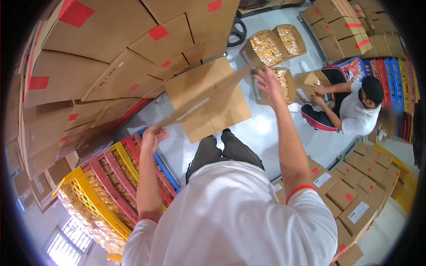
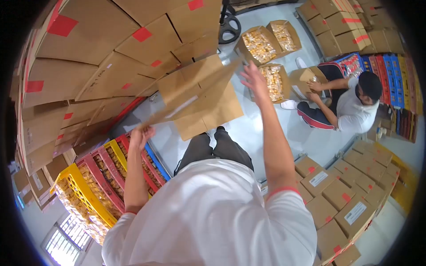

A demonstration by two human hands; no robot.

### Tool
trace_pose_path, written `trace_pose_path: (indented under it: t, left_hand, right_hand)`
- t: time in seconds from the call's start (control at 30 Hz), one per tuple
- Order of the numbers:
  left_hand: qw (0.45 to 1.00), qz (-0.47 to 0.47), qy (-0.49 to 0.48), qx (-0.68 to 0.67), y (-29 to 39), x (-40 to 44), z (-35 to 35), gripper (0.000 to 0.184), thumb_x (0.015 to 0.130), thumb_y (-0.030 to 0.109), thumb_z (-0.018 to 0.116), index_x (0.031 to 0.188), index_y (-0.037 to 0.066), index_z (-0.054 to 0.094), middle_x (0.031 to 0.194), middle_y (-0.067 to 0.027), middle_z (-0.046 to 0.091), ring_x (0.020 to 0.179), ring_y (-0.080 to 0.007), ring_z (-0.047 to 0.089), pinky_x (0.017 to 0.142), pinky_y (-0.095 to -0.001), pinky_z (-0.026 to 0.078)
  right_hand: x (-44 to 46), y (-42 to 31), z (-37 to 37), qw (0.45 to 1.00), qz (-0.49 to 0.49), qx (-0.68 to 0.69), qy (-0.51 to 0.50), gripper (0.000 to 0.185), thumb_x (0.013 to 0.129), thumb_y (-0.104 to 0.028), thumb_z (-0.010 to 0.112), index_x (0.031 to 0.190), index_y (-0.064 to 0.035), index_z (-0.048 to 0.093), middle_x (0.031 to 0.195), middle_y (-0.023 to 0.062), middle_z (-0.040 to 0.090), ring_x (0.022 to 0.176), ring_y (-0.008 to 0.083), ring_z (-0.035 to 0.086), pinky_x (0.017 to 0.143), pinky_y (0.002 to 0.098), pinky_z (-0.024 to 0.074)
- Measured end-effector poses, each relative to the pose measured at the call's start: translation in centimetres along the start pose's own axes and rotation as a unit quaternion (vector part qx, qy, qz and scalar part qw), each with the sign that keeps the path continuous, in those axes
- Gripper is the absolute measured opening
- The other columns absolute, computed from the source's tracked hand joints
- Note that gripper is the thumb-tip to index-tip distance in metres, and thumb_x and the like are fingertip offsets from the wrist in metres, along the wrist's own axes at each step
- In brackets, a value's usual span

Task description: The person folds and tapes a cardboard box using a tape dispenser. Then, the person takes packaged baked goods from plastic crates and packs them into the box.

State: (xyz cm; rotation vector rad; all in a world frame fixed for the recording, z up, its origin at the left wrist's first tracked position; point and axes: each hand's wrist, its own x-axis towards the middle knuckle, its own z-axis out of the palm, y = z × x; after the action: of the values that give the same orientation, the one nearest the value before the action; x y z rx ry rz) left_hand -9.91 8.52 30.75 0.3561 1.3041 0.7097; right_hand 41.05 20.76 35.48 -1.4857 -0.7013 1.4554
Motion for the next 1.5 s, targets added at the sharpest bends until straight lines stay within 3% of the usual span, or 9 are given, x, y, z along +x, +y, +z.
trace_pose_path:
  t: [0.17,0.37,0.57,0.8,0.93,1.03,1.13,1.33,1.5]
  left_hand:
    - [0.999,0.016,0.004,-0.044,0.8,1.0,3.4,0.045,0.110,0.022,0.031,0.137,-0.009,0.049,0.120,-0.0321,0.068,0.106,-0.0380,0.073,0.090,-0.0392,0.063]
    - [0.995,-0.020,-0.085,-0.040,-5.4,-1.4,10.7,0.044,0.111,0.028,0.034,0.138,-0.002,0.050,0.128,-0.0313,0.065,0.114,-0.0386,0.070,0.098,-0.0459,0.058]
    - [0.977,-0.069,-0.184,0.084,-9.2,-3.2,17.0,0.038,0.109,0.032,0.047,0.136,0.006,0.054,0.127,-0.0197,0.068,0.107,-0.0278,0.071,0.091,-0.0373,0.058]
    - [0.975,-0.050,-0.157,0.148,-8.2,-0.6,13.9,0.062,0.104,0.038,0.059,0.154,0.008,0.040,0.143,-0.0160,0.059,0.120,-0.0257,0.064,0.094,-0.0412,0.056]
    - [0.987,0.123,-0.067,0.083,-3.6,-0.6,16.7,0.085,0.100,0.034,0.067,0.164,0.013,0.016,0.161,-0.0171,0.037,0.139,-0.0327,0.048,0.099,-0.0455,0.054]
    - [0.977,0.199,-0.048,0.061,-1.5,0.1,18.5,0.101,0.098,0.031,0.071,0.166,0.017,-0.002,0.168,-0.0157,0.025,0.145,-0.0342,0.040,0.102,-0.0481,0.052]
    - [0.977,0.203,0.004,0.067,-0.6,0.3,20.2,0.105,0.098,0.034,0.070,0.165,0.019,-0.010,0.166,-0.0159,0.022,0.142,-0.0312,0.042,0.105,-0.0497,0.051]
    - [0.972,0.214,0.063,0.078,-1.6,0.3,21.7,0.083,0.100,0.026,0.066,0.163,0.026,0.012,0.157,-0.0111,0.037,0.134,-0.0283,0.049,0.094,-0.0466,0.054]
    - [0.970,0.178,0.140,0.089,-1.8,0.5,21.3,0.055,0.094,0.008,0.057,0.146,0.018,0.041,0.132,-0.0064,0.058,0.115,-0.0234,0.060,0.085,-0.0399,0.054]
  right_hand:
    - [-2.3,3.4,8.7,0.986,0.034,-0.138,-0.082,0.102,0.096,-0.068,0.057,0.163,-0.0010,0.020,0.165,0.0190,0.034,0.149,0.0340,0.038,0.113,0.0481,0.0419]
    - [-7.3,7.7,13.9,0.990,0.097,-0.098,-0.008,0.101,0.096,-0.064,0.062,0.164,-0.0028,0.019,0.162,0.0182,0.038,0.148,0.0296,0.038,0.112,0.0452,0.0416]
    - [-7.9,9.3,10.0,0.992,-0.060,-0.081,0.075,0.059,0.090,-0.004,0.061,0.147,-0.0037,0.049,0.132,0.0125,0.066,0.110,0.0232,0.065,0.094,0.0337,0.0515]
    - [-12.3,6.5,4.5,0.974,-0.118,-0.191,-0.036,0.061,0.093,-0.002,0.052,0.153,-0.0059,0.046,0.132,0.0198,0.067,0.119,0.0233,0.064,0.102,0.0337,0.0490]
    - [-13.8,5.5,5.7,0.904,-0.162,-0.368,-0.143,0.074,0.081,0.007,0.047,0.154,-0.0037,0.043,0.138,0.0222,0.062,0.122,0.0295,0.064,0.103,0.0360,0.0490]
    - [-13.6,4.7,8.4,0.854,-0.167,-0.427,-0.247,0.073,0.084,0.003,0.051,0.155,-0.0065,0.041,0.141,0.0258,0.058,0.125,0.0430,0.059,0.105,0.0429,0.0486]
    - [-12.4,6.7,9.2,0.833,-0.178,-0.438,-0.286,0.065,0.091,-0.007,0.053,0.155,-0.0082,0.041,0.142,0.0248,0.058,0.126,0.0420,0.059,0.106,0.0458,0.0479]
    - [-11.5,6.4,7.0,0.847,-0.118,-0.407,-0.321,0.067,0.104,-0.059,0.045,0.154,-0.0139,0.045,0.145,0.0197,0.058,0.135,0.0397,0.053,0.113,0.0450,0.0424]
    - [-4.8,12.4,0.4,0.906,-0.048,-0.244,-0.342,0.054,0.103,-0.057,0.047,0.141,-0.0201,0.061,0.140,0.0136,0.063,0.131,0.0339,0.058,0.110,0.0427,0.0453]
